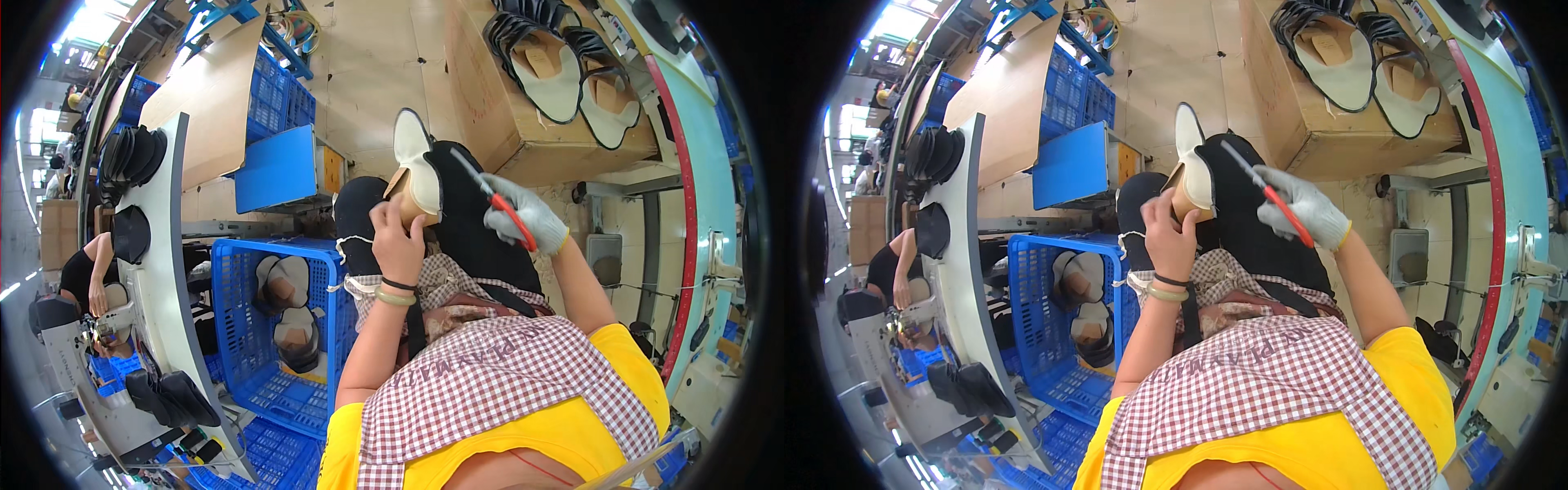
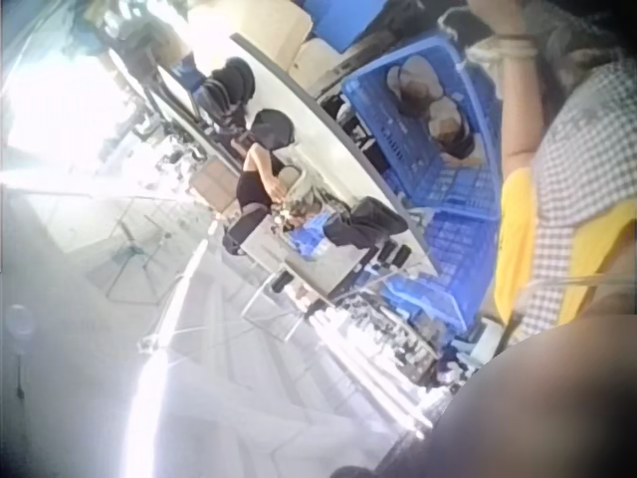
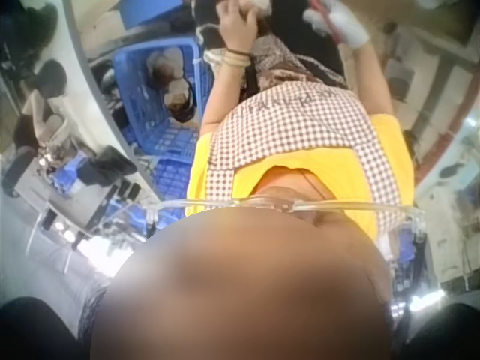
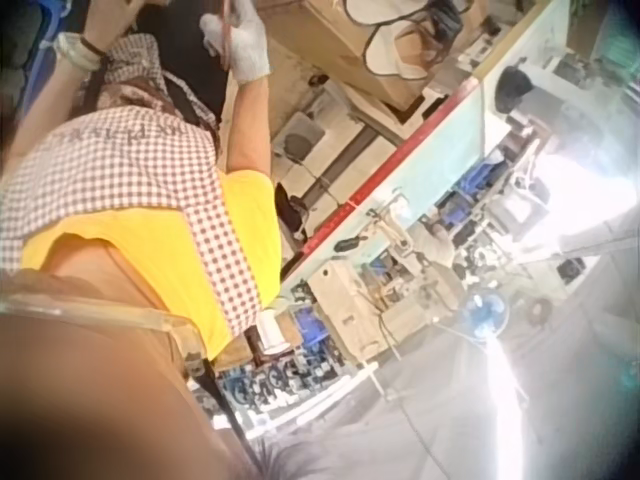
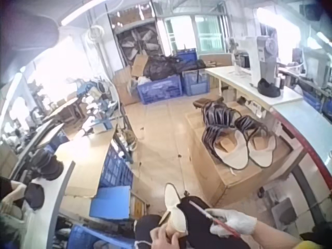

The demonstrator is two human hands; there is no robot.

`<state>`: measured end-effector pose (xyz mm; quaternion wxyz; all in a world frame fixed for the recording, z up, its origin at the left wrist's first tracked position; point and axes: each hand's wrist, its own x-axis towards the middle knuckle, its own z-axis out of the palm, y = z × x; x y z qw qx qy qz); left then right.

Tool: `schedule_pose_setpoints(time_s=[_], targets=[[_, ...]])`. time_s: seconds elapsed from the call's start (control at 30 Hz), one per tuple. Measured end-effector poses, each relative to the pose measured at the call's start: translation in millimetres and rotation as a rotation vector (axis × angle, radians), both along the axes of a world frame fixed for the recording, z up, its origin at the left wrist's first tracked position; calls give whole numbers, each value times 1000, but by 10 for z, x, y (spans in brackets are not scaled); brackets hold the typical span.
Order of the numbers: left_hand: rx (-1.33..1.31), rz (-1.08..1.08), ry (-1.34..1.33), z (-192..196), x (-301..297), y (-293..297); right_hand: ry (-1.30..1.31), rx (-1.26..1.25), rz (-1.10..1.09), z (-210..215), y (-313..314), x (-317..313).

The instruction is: Trimming excess material from shoe soles using scissors.

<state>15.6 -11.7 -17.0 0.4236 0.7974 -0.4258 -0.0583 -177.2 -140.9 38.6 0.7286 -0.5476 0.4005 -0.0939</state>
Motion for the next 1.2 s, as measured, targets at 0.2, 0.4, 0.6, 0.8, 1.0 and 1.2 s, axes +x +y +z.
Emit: schedule_pose_setpoints(time_s=[0.2, 0.4, 0.6, 0.8, 1.0, 1.2], targets=[[-132, -347, -394, -38, 51, -42, -88, 200, 198, 81, 59, -137], [-303, -340, -420, -171, 63, -74, -45, 283, 379, -13, 6, -247], [-328, -302, -384, -163, 37, -46, -34, 300, 447, -96, -43, -198], [-331, -306, -368, -182, 57, -40, -113, 469, 397, -300, -56, -75], [-330, -259, -242, -229, 50, -41, -224, 645, 268, -284, 106, -49], [-343, -229, -199, -192, -14, -71, -318, 737, 70, -327, 416, 53]])
